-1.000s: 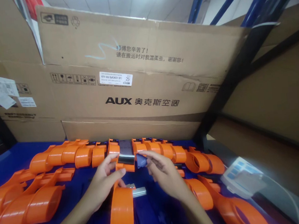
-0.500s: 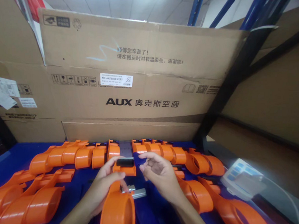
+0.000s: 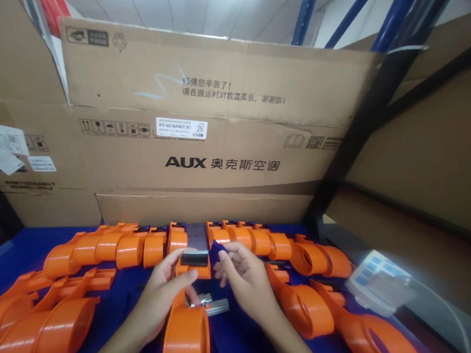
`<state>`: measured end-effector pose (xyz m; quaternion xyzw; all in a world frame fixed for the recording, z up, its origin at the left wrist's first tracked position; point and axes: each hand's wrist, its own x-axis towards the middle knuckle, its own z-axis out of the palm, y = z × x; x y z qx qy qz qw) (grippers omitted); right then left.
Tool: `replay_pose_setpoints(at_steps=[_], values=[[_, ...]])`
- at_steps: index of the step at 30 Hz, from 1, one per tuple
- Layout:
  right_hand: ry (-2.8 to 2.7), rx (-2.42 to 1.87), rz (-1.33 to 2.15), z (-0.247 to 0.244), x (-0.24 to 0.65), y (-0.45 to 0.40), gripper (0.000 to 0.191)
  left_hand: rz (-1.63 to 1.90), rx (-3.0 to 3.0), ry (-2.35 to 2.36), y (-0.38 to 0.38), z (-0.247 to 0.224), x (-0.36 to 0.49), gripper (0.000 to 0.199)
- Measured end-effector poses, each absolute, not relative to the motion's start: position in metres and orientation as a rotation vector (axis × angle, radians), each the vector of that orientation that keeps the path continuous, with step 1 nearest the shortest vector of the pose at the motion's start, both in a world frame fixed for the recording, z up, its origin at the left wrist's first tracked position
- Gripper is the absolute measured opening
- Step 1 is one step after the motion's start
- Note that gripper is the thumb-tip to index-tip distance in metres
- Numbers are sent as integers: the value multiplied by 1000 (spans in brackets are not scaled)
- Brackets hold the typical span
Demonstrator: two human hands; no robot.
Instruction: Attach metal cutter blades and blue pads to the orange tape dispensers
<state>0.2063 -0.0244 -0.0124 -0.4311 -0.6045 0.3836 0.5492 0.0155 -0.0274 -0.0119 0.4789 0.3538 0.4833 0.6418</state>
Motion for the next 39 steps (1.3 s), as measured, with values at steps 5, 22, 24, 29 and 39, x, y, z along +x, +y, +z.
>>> replay_pose_setpoints(at_steps=[5, 22, 24, 29, 39], values=[[-1423, -976, 986, -14, 208, -20, 35, 1119, 1130, 817, -27, -14, 15, 48], [-1295, -1015, 1163, -13, 209, -19, 27, 1150, 1153, 853, -24, -19, 16, 51], [-1200, -966, 1216, -10, 210, -20, 22, 1147, 1158, 859, -25, -19, 16, 51], [-1042, -869, 1258, -1, 211, -20, 24, 1142, 1149, 853, -25, -21, 16, 53], [-996, -825, 1287, -6, 206, -18, 34, 1153, 1197, 863, -23, -24, 15, 45]])
